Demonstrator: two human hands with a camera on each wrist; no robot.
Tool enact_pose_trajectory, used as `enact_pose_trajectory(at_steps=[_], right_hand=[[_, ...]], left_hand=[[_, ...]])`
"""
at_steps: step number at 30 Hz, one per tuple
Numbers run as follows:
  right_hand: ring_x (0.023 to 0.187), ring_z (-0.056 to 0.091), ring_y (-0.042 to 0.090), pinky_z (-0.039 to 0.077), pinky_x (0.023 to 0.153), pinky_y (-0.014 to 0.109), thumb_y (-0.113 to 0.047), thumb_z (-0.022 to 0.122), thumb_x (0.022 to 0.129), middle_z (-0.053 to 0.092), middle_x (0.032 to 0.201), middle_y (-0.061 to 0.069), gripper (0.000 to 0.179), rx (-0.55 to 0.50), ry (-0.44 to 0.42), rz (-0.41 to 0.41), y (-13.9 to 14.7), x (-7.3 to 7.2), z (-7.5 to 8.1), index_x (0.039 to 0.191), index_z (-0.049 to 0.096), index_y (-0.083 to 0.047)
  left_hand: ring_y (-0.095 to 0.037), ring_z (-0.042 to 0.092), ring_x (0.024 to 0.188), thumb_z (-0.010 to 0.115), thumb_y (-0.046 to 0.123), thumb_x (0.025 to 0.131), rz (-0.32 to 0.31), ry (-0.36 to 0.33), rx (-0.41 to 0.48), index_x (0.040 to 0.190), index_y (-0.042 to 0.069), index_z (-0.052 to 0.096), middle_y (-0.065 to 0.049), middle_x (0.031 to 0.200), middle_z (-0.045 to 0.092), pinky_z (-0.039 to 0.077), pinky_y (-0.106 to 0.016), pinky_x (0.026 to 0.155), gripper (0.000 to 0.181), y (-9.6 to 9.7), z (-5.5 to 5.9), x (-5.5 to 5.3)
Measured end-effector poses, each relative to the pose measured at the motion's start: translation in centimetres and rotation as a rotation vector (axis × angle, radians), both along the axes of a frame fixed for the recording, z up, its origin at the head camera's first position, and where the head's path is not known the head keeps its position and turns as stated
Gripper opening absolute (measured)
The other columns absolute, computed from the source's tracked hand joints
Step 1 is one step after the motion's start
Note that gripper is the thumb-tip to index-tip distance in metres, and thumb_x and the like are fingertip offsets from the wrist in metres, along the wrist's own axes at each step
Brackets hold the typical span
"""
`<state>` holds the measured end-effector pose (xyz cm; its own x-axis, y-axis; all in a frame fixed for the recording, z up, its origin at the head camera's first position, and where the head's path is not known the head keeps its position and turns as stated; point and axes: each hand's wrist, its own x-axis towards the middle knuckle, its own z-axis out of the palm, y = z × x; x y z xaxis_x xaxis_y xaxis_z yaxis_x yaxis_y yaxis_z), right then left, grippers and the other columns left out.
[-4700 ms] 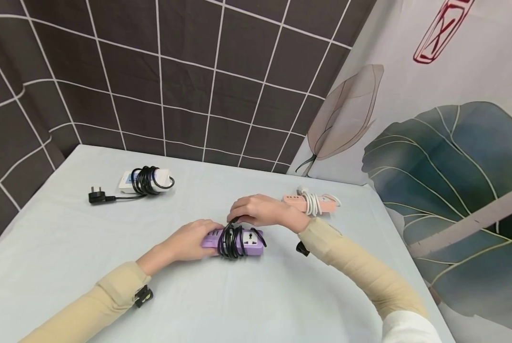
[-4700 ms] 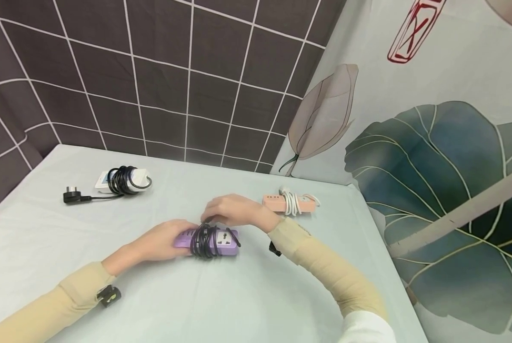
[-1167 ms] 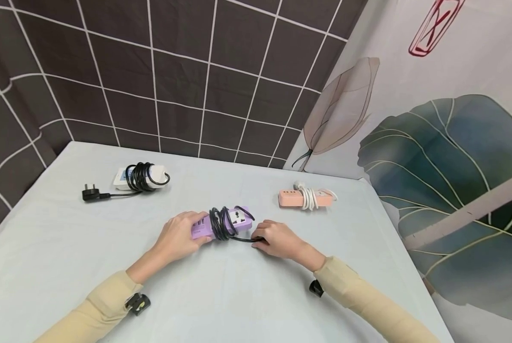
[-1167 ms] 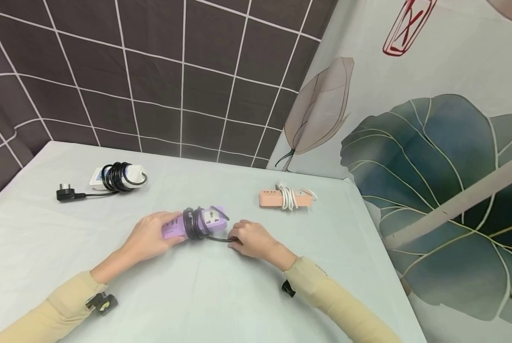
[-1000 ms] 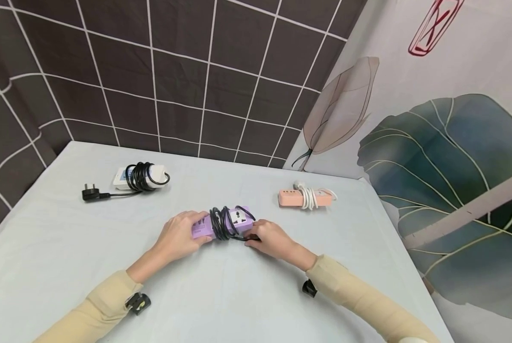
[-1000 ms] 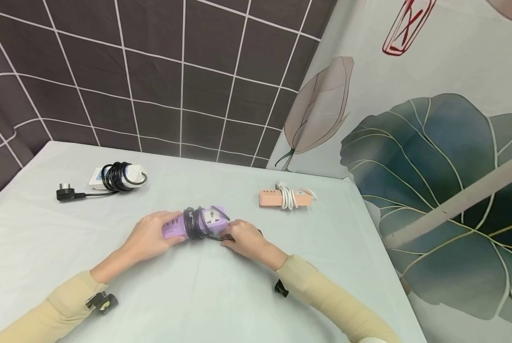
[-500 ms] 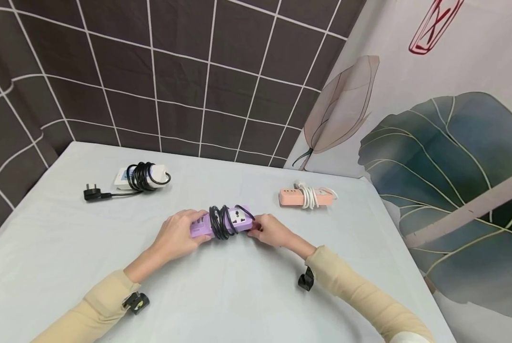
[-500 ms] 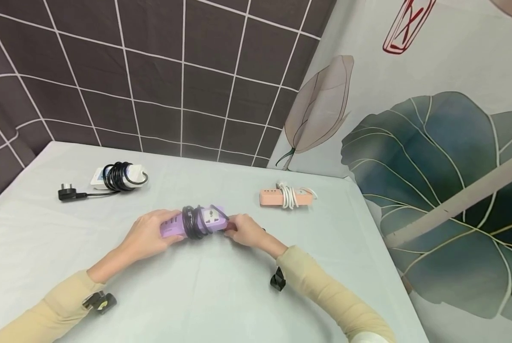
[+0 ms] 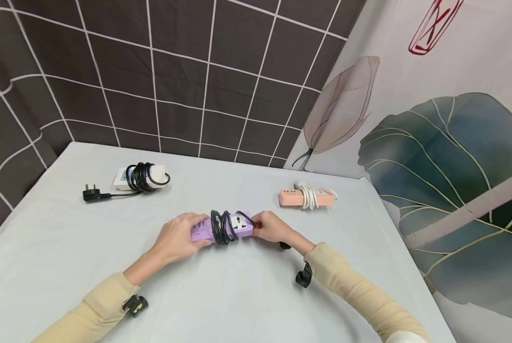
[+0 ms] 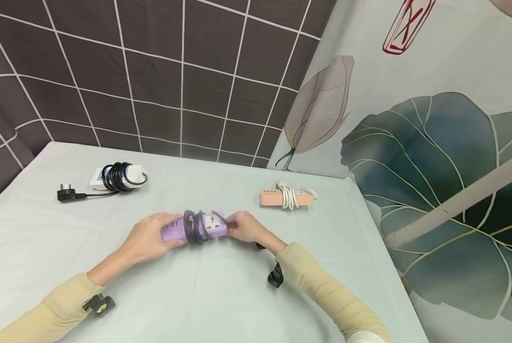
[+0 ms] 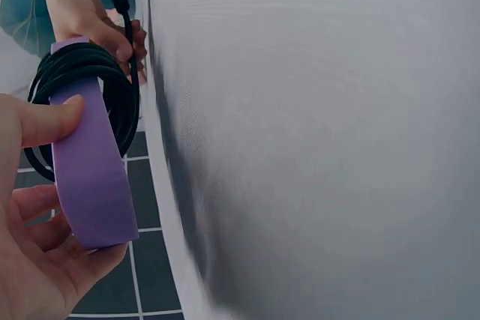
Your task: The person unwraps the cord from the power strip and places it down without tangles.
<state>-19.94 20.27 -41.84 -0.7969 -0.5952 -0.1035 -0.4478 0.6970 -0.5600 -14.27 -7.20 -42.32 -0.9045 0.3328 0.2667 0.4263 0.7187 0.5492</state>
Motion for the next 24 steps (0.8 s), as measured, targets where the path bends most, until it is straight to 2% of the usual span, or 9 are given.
enact_pose_trajectory(at_steps=[2,4,7,9,12,24], right_hand=[[0.057,0.039,0.004,0.032,0.054,0.016,-0.001,0.066,0.083,0.051,0.062,-0.002,0.005,0.009,0.008,-0.006,-0.06,-0.05,-0.01,0.078,0.065,0.000],[0.059,0.042,0.004,0.034,0.055,0.015,0.003,0.065,0.081,0.055,0.065,0.001,0.002,0.005,0.020,-0.022,-0.04,-0.04,-0.03,0.081,0.066,0.001],[0.064,0.050,0.005,0.042,0.058,0.015,0.006,0.062,0.080,0.066,0.075,0.008,0.015,-0.019,0.038,-0.050,0.10,0.01,-0.07,0.093,0.070,0.004],[0.067,0.055,0.006,0.047,0.060,0.016,0.006,0.061,0.080,0.071,0.083,0.012,0.021,-0.038,0.054,-0.063,0.21,0.03,-0.09,0.099,0.070,0.005],[0.068,0.059,0.008,0.049,0.061,0.016,0.005,0.063,0.081,0.072,0.085,0.013,0.019,-0.057,0.087,-0.071,0.30,-0.04,-0.08,0.098,0.071,0.004],[0.065,0.059,0.007,0.046,0.057,0.016,-0.003,0.069,0.083,0.074,0.081,0.007,0.011,-0.080,0.200,-0.108,0.61,-0.17,0.67,0.092,0.075,-0.004]], left_hand=[[-0.032,0.065,0.097,0.083,0.030,0.069,-0.002,0.014,-0.013,0.121,0.005,0.064,-0.017,0.114,0.068,0.053,-0.046,0.076,0.061,-0.03,-0.05,0.00],[-0.028,0.065,0.092,0.083,0.030,0.068,-0.006,0.026,-0.022,0.120,0.007,0.065,-0.014,0.111,0.069,0.052,-0.041,0.070,0.060,-0.05,-0.08,-0.03],[-0.024,0.064,0.089,0.084,0.030,0.067,-0.010,0.038,-0.032,0.119,0.008,0.066,-0.011,0.108,0.070,0.051,-0.037,0.066,0.059,-0.13,-0.11,-0.07],[-0.025,0.064,0.089,0.084,0.030,0.067,-0.009,0.041,-0.036,0.118,0.008,0.066,-0.011,0.108,0.070,0.051,-0.038,0.066,0.059,-0.19,-0.14,-0.07],[-0.027,0.065,0.092,0.084,0.030,0.067,-0.005,0.039,-0.040,0.118,0.008,0.066,-0.012,0.109,0.069,0.052,-0.041,0.069,0.059,-0.28,-0.20,-0.04],[-0.030,0.065,0.096,0.083,0.030,0.068,0.009,0.028,-0.032,0.120,0.008,0.065,-0.013,0.112,0.069,0.053,-0.046,0.075,0.059,-0.54,-0.36,0.01]])
